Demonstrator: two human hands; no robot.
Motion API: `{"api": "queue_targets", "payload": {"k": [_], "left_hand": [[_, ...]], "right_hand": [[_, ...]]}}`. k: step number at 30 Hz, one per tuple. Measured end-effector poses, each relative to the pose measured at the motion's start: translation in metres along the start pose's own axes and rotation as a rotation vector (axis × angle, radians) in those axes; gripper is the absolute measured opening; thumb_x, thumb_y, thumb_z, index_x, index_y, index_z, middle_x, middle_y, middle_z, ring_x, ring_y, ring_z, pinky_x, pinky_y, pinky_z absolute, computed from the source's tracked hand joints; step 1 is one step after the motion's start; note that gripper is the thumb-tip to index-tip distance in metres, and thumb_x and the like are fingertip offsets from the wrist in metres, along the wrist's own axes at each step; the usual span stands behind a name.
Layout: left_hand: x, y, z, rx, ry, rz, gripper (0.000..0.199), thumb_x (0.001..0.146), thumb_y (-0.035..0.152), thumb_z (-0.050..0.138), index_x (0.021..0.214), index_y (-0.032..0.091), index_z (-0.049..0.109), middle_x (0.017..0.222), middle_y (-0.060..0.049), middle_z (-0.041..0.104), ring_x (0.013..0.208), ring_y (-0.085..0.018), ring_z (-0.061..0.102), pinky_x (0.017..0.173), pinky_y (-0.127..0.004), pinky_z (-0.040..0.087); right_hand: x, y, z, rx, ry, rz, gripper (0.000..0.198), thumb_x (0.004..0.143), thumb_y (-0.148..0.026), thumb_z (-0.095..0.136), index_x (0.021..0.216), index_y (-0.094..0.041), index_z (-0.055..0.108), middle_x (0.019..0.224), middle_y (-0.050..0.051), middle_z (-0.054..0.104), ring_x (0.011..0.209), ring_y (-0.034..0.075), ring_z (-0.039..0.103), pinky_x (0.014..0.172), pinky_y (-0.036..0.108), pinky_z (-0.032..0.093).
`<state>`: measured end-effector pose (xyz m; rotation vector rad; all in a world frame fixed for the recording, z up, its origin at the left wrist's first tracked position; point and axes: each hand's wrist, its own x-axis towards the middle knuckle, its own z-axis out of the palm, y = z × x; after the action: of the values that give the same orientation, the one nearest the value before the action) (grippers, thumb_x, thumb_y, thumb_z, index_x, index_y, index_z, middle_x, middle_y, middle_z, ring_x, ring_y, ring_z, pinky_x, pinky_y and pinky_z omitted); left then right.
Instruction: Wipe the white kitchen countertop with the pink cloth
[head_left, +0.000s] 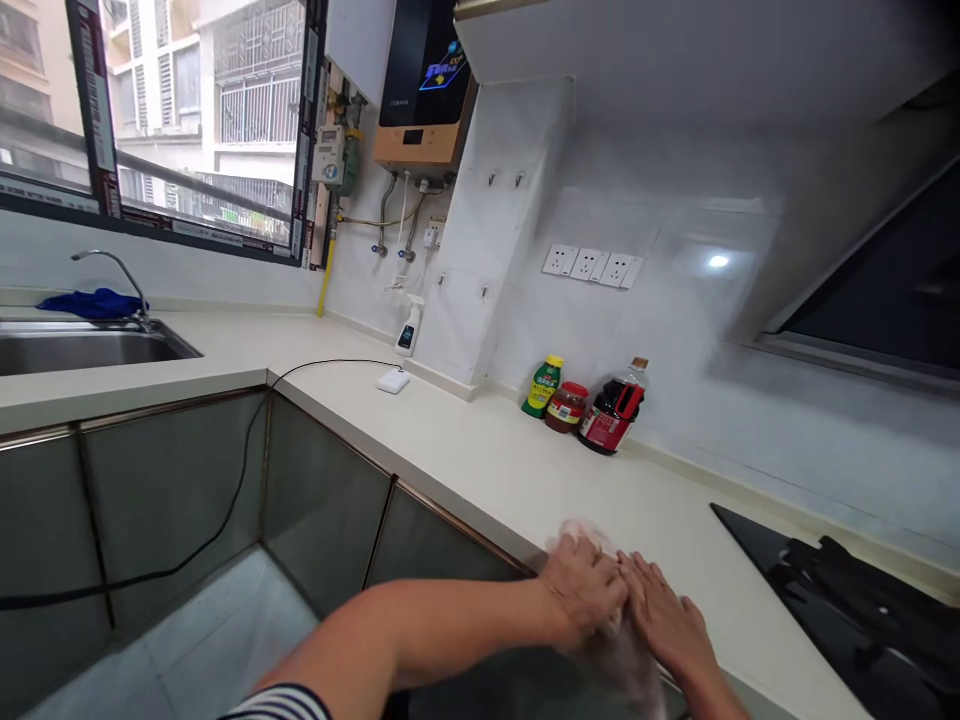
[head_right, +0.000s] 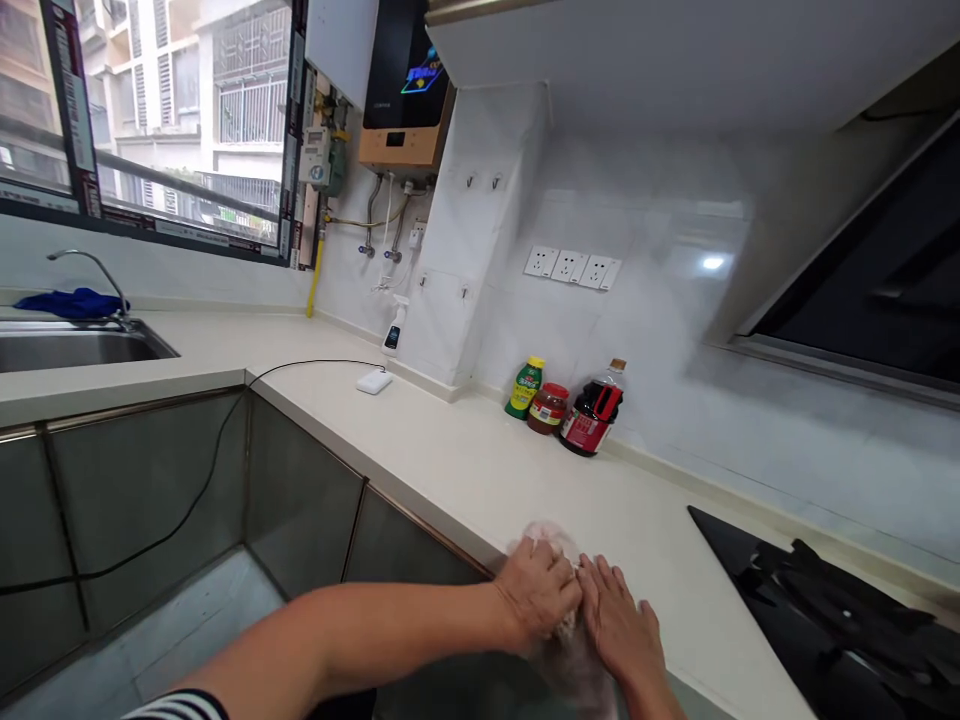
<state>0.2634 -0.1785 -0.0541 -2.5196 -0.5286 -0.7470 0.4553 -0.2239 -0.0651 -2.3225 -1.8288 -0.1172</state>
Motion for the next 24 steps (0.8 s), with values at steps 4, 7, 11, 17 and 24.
{"api": "queue_targets", "payload": {"k": [4,7,11,17,24], "left_hand": [[0.005,0.017,0.015,0.03,0.2,-0.021,0.025,0.101,0.026,0.047,0.114,0.016,0.067,0.104,-0.013,0.066,0.093,-0.028,0.059,0.074,-0.042,0.039],[-0.019,-0.006,0.004,0.045,0.196,0.043,0.025,0.103,0.026,0.046,0.119,0.02,0.064,0.108,-0.01,0.064,0.094,-0.025,0.058,0.074,-0.039,0.038],[-0.061,-0.057,-0.017,0.064,0.065,0.001,0.029,0.102,0.032,0.049,0.129,0.026,0.059,0.119,-0.011,0.061,0.102,-0.025,0.055,0.078,-0.038,0.04],[-0.138,-0.155,-0.047,0.106,-0.093,-0.143,0.055,0.087,0.043,0.068,0.137,0.027,0.053,0.144,-0.013,0.05,0.123,-0.033,0.048,0.091,-0.044,0.043],[-0.217,-0.261,-0.085,0.196,-0.288,-0.445,0.061,0.083,0.037,0.071,0.14,0.029,0.051,0.156,-0.009,0.04,0.14,-0.031,0.036,0.11,-0.045,0.034]], "right_hand": [[-0.007,0.004,0.004,0.02,0.045,-0.014,0.065,0.096,-0.063,0.05,0.149,-0.025,0.045,0.159,0.011,0.038,0.143,0.03,0.038,0.12,0.057,0.027],[-0.01,0.0,0.011,0.043,0.084,0.003,0.062,0.099,-0.056,0.037,0.153,-0.026,0.04,0.16,0.009,0.038,0.146,0.03,0.035,0.119,0.058,0.029],[-0.014,-0.002,0.014,0.067,0.123,0.017,0.063,0.094,-0.055,0.029,0.152,-0.035,0.043,0.157,0.002,0.043,0.145,0.03,0.038,0.113,0.057,0.038],[-0.014,0.013,0.023,0.267,0.179,-0.009,0.066,0.083,-0.062,0.031,0.144,-0.045,0.051,0.152,-0.003,0.048,0.143,0.031,0.04,0.107,0.057,0.043],[0.0,0.026,0.021,0.821,0.078,0.036,0.081,0.084,-0.069,0.024,0.159,-0.039,0.026,0.154,0.003,0.047,0.134,0.035,0.05,0.1,0.06,0.046]]}}
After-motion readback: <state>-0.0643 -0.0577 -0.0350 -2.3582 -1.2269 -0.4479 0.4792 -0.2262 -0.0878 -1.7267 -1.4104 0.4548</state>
